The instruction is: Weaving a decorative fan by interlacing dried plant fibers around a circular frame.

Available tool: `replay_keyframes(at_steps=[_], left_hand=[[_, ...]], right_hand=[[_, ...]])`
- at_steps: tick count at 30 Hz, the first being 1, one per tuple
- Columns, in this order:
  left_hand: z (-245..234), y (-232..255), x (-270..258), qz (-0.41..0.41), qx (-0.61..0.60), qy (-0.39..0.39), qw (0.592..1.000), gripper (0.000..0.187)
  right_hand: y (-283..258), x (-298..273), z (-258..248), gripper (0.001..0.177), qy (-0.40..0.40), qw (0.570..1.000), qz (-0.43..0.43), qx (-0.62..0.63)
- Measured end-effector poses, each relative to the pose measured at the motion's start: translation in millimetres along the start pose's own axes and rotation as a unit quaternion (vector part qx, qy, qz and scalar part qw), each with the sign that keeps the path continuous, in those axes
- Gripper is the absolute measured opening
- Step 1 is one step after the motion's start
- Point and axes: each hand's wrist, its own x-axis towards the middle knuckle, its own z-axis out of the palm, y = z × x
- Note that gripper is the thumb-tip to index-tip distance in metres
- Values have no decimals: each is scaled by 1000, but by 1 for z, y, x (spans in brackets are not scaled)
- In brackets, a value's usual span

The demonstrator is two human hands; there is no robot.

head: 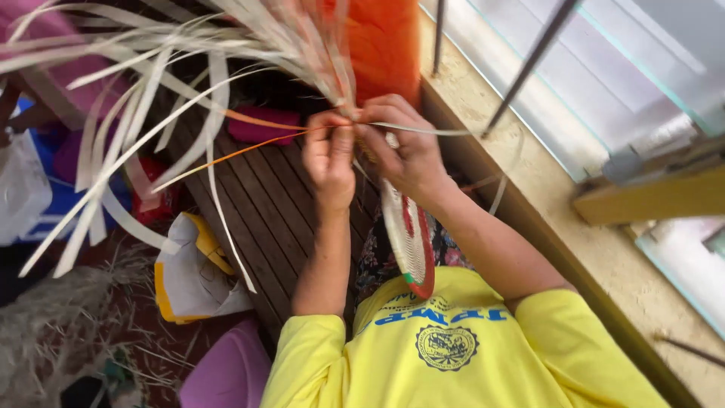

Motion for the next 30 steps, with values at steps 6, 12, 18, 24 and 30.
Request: replay_keyframes(at_steps=[6,12,18,24,30], left_hand=[[-20,13,4,-8,-63,136,989,10],[-124,7,24,71,44,161,983,12],[-218,32,7,85,163,204,962,11],[-251,62,-43,28,237,262,935,8],[-264,40,-79,-69,183,307,931,10]], right_hand=[[10,-16,10,5,61,955,176,232],[38,-42,-24,7,79,922,267,270],[86,-87,-31,11,81,901,287,316],[94,-125,5,10,31,867,370,331],[111,-150,8,10,41,845,422,325]])
